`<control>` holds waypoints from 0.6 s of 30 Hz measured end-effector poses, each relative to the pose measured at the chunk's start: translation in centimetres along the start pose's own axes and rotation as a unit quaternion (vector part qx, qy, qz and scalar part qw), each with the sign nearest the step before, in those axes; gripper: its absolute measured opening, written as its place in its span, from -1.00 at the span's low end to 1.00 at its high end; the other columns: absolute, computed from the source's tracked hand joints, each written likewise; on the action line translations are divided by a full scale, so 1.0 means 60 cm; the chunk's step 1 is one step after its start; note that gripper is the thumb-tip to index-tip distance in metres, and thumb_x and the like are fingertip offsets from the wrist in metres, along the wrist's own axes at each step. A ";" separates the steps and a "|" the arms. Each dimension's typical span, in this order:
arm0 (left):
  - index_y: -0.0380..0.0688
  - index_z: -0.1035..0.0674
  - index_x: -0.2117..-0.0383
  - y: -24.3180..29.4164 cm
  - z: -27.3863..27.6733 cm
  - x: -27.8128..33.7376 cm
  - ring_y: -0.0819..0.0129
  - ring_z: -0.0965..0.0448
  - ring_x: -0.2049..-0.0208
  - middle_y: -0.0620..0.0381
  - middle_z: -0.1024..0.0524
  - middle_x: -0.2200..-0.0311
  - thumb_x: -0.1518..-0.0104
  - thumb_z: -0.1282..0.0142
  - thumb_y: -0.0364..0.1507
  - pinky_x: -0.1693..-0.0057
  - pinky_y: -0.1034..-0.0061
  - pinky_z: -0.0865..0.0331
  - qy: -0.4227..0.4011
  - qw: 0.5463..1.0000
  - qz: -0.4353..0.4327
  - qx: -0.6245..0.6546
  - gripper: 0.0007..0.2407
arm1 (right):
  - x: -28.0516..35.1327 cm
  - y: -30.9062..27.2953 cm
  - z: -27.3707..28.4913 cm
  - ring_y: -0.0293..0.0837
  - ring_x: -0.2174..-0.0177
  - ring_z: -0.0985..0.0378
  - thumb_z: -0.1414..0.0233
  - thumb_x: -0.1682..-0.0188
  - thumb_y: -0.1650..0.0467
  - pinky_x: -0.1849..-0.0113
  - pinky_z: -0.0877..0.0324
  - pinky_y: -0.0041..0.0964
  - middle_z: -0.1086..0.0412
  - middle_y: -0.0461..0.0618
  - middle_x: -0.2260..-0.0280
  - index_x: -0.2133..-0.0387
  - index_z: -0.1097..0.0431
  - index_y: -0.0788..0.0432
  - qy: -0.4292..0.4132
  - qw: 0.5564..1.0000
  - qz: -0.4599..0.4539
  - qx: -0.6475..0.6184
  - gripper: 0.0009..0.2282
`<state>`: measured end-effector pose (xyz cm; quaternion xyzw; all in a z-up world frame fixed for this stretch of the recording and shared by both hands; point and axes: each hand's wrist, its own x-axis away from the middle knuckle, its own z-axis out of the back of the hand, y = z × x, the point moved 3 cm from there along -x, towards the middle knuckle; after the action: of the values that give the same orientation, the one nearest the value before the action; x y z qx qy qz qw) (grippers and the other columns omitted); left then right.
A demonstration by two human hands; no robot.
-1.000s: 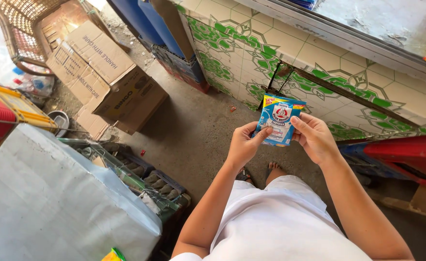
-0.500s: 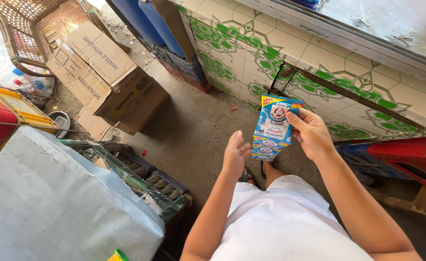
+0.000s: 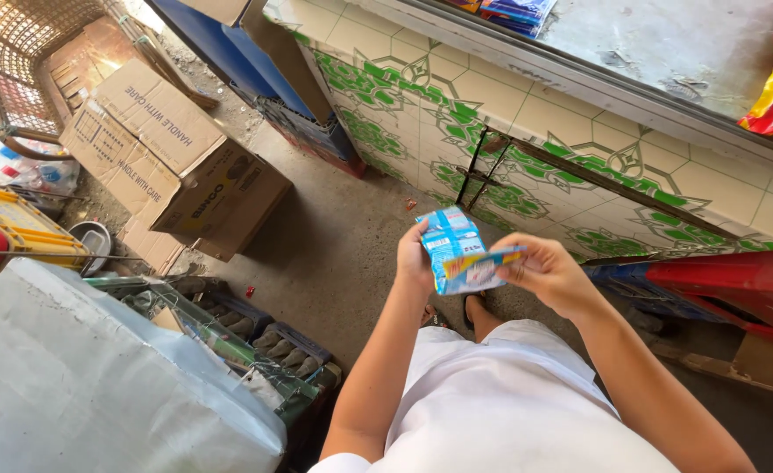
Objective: Restocking various snack bags and drink packets from a shipping box onto store shelves and display counters.
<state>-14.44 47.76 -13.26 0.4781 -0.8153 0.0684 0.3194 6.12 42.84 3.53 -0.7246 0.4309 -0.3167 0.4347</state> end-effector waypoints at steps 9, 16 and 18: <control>-0.35 -0.46 -0.03 0.029 -0.162 0.046 0.00 -0.60 0.02 -0.15 -0.56 0.01 -0.29 0.12 -0.35 -0.18 0.07 -0.41 -0.024 0.998 -0.062 0.016 -0.68 | 0.005 -0.014 0.024 -0.31 0.17 -0.54 -0.10 -0.03 0.47 0.12 -0.47 -0.39 -0.53 -0.07 0.21 0.14 -0.46 0.26 0.040 0.997 -0.036 0.063 -0.83; -0.35 -0.47 -0.02 0.013 -0.214 0.063 0.05 -0.61 0.04 -0.14 -0.59 0.05 -0.31 0.08 -0.33 -0.18 0.13 -0.42 -0.073 0.997 -0.031 -0.001 -0.69 | -0.011 -0.015 0.043 -0.28 0.22 -0.48 -0.21 0.00 0.42 0.18 -0.42 -0.37 -0.40 -0.04 0.19 0.13 -0.38 0.28 0.189 0.966 -0.003 0.175 -0.76; -0.35 -0.48 -0.02 0.008 -0.219 0.064 0.05 -0.62 0.04 -0.14 -0.59 0.06 -0.31 0.07 -0.34 -0.18 0.14 -0.43 -0.081 0.996 -0.026 0.001 -0.69 | -0.018 -0.025 0.032 -0.29 0.21 -0.51 -0.21 0.03 0.41 0.17 -0.44 -0.37 -0.48 -0.05 0.21 0.11 -0.31 0.24 0.195 0.977 -0.018 0.089 -0.71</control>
<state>-10.15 50.68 -0.57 0.5031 -0.8260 0.0219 0.2533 7.78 44.86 3.99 -0.6149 0.4643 -0.4967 0.3995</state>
